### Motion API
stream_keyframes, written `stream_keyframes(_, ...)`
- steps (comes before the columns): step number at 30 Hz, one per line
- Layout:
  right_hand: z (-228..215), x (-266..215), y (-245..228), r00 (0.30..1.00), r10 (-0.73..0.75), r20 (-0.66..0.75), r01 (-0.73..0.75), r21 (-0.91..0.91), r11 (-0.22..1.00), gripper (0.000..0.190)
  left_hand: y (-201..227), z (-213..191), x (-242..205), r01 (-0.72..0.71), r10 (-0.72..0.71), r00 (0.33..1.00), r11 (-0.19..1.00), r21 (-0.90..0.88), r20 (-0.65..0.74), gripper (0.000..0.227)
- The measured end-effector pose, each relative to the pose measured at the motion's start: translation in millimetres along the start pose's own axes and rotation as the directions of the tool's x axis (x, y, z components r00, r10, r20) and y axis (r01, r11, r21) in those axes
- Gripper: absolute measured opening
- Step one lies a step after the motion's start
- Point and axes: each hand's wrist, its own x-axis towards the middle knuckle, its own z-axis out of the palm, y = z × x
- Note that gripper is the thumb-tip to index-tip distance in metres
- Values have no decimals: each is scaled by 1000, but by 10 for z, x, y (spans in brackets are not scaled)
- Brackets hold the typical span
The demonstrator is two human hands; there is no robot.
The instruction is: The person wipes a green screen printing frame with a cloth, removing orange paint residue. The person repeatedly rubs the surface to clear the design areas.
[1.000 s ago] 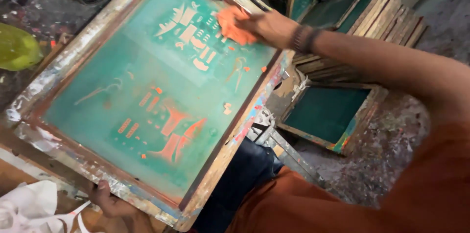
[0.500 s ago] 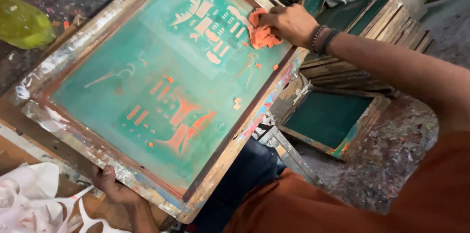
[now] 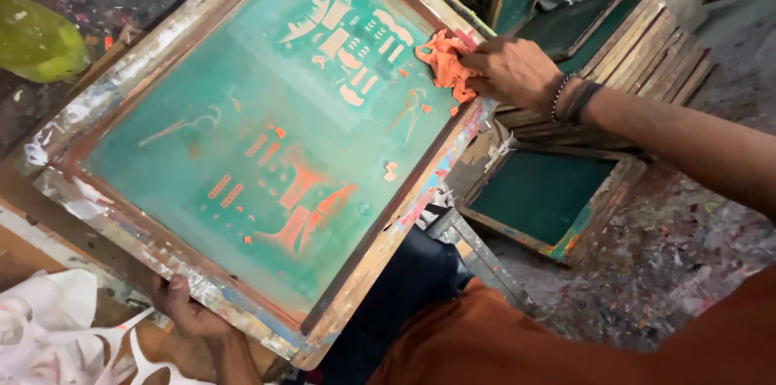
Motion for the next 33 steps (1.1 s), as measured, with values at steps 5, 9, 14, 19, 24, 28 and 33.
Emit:
stream_keyframes(5, -131, 178, -35, 929, 210, 304, -227, 20, 974, 34, -248, -291, -17, 13, -11, 997, 1000, 26, -71, 53)
stream_keyframes(9, 27, 333, -161, 896, 12, 445, -74, 121, 990, 37, -112, -139, 10, 31, -31, 1000, 998, -49, 0, 55)
stream_keyframes(14, 54, 391, -40, 865, -269, 423, 228, 146, 963, 32, -374, -356, 56, -634, 597, 763, 617, 466, 248, 28)
stream_keyframes(19, -38, 479, 225, 853, -218, 474, 237, 21, 971, 38, -435, -387, -18, -354, 356, 933, 882, 311, 53, 42)
stream_keyframes(24, 59, 491, -543, 830, -436, 346, 404, 165, 900, 39, -227, -173, 1, -11, 10, 999, 999, -52, -30, 56)
stream_keyframes(28, 200, 586, -700, 735, -673, 87, 530, 545, 649, 31, -294, -237, 50, -467, 466, 878, 788, 401, 108, 38)
stream_keyframes(33, 49, 499, 75, 783, -525, 335, 452, 274, 849, 36, -332, -351, -70, 42, -65, 989, 985, -166, -136, 45)
